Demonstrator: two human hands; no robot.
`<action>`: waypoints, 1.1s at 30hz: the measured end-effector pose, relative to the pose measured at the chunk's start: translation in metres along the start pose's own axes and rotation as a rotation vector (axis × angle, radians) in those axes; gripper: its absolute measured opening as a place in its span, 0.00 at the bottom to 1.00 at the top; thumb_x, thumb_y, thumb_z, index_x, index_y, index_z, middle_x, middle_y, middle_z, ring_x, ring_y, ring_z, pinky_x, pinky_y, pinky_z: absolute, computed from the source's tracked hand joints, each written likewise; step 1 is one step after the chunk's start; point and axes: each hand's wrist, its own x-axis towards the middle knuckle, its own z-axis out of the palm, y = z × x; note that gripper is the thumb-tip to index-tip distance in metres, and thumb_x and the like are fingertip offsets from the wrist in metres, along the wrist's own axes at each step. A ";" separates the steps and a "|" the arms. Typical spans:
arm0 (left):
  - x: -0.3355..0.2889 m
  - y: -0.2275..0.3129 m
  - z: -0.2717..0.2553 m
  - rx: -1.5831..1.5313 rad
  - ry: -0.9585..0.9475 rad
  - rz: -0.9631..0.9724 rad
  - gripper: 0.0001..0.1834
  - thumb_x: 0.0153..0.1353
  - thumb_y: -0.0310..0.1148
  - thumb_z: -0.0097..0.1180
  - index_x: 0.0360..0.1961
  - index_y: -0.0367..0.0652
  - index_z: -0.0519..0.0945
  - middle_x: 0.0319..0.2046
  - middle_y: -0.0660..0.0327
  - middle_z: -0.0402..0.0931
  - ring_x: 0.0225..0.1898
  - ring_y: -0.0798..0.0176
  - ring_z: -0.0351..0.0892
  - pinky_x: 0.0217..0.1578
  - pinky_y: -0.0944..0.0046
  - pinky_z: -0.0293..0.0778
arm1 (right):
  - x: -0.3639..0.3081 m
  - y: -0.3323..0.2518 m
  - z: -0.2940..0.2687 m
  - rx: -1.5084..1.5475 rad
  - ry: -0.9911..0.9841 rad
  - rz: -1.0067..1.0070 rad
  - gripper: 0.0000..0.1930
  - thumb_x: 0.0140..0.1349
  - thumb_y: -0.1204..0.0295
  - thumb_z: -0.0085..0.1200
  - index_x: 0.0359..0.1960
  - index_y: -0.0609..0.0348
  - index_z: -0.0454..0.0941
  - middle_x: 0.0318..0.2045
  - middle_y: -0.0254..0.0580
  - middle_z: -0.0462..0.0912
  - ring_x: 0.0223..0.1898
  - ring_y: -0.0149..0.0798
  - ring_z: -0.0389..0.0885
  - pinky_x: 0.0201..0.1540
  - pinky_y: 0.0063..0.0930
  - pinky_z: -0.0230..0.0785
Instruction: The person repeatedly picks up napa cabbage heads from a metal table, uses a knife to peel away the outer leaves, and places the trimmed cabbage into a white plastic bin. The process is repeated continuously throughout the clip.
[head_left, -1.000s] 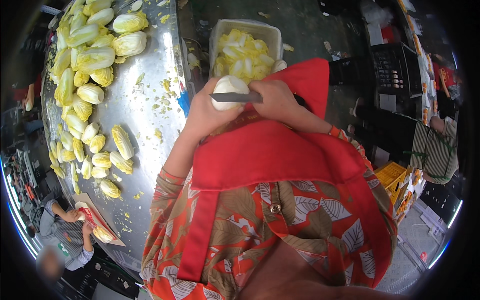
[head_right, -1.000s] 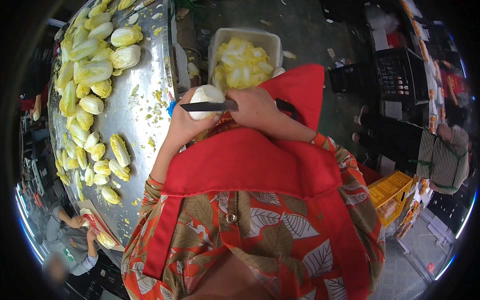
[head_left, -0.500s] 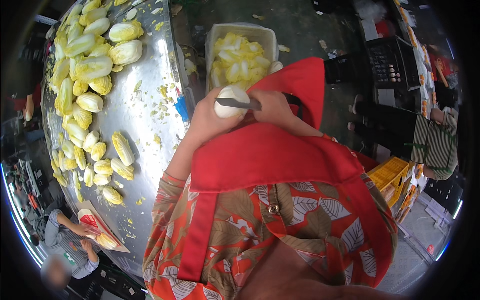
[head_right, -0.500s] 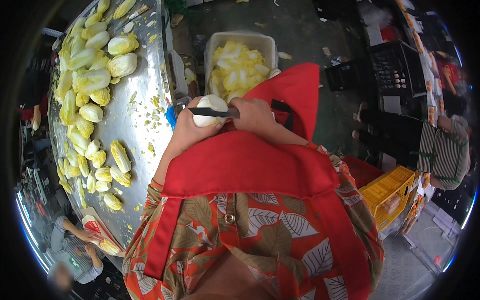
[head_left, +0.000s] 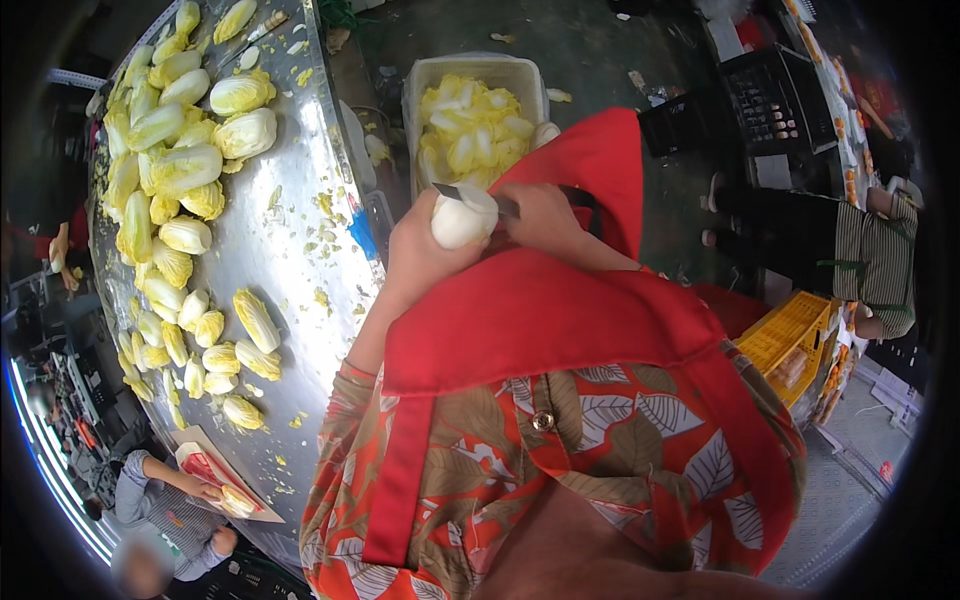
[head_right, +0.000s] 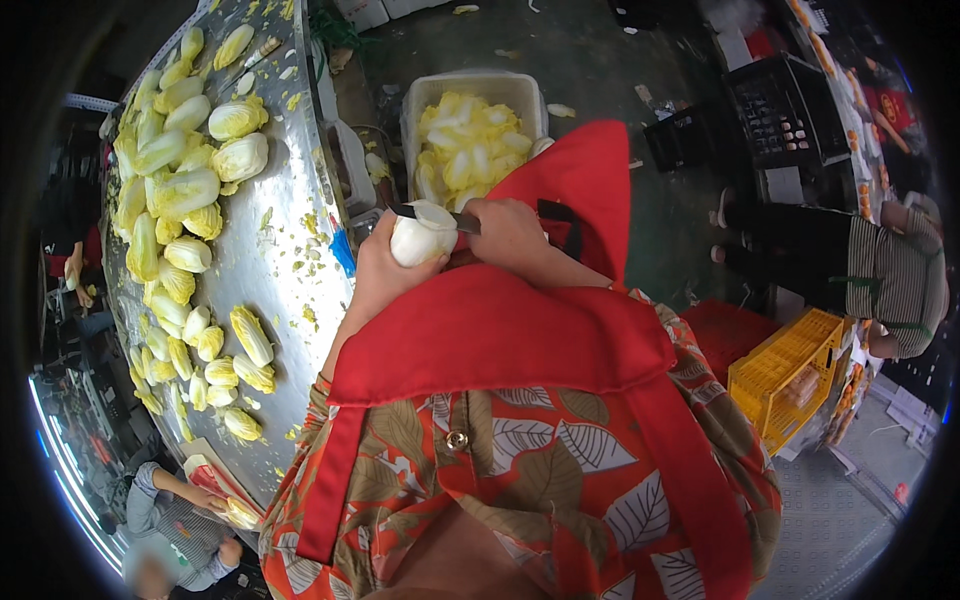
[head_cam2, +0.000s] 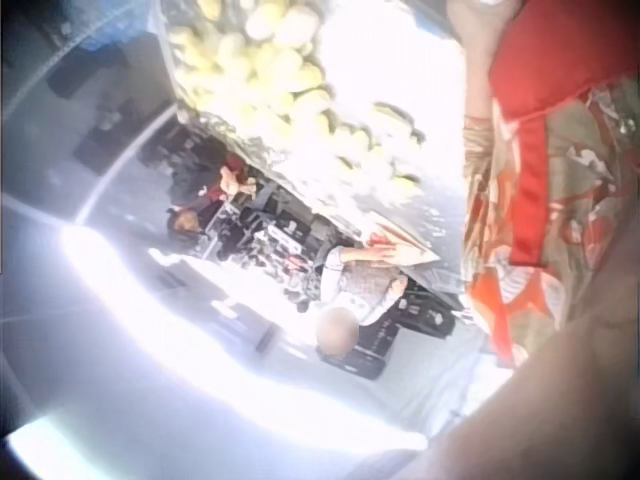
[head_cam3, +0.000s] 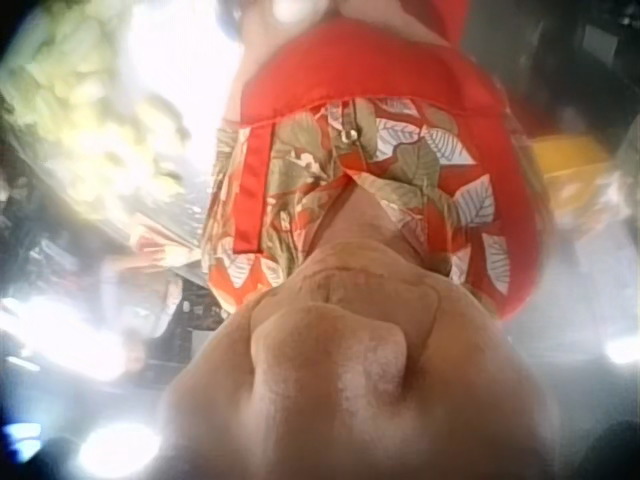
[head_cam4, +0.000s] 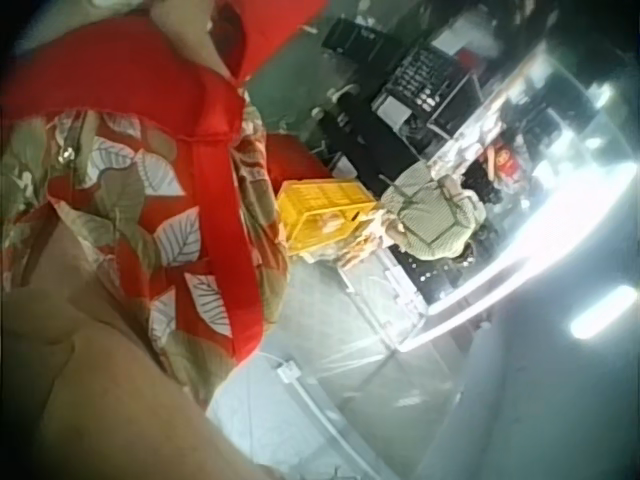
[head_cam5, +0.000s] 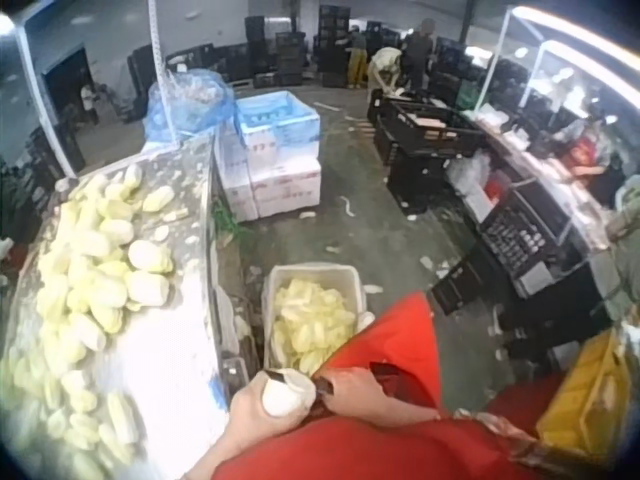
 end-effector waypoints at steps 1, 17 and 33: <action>-0.001 0.001 0.001 0.010 0.013 -0.004 0.31 0.39 0.39 0.70 0.46 0.38 0.75 0.37 0.47 0.79 0.41 0.49 0.81 0.41 0.58 0.75 | 0.000 -0.001 -0.001 0.002 -0.011 0.004 0.11 0.51 0.68 0.51 0.35 0.55 0.81 0.30 0.51 0.81 0.34 0.54 0.79 0.37 0.44 0.72; 0.006 -0.007 0.006 0.033 0.040 0.124 0.35 0.37 0.40 0.71 0.48 0.40 0.73 0.37 0.49 0.79 0.42 0.48 0.80 0.42 0.57 0.75 | -0.001 -0.006 -0.007 0.057 -0.018 -0.074 0.10 0.52 0.68 0.48 0.32 0.58 0.79 0.29 0.53 0.81 0.34 0.56 0.79 0.38 0.49 0.70; 0.013 0.003 0.010 -0.099 0.128 0.179 0.34 0.40 0.34 0.71 0.50 0.40 0.70 0.43 0.52 0.74 0.45 0.52 0.76 0.48 0.60 0.72 | 0.015 0.020 -0.022 0.589 -0.081 0.384 0.17 0.61 0.64 0.51 0.47 0.60 0.78 0.34 0.46 0.82 0.34 0.42 0.81 0.44 0.36 0.72</action>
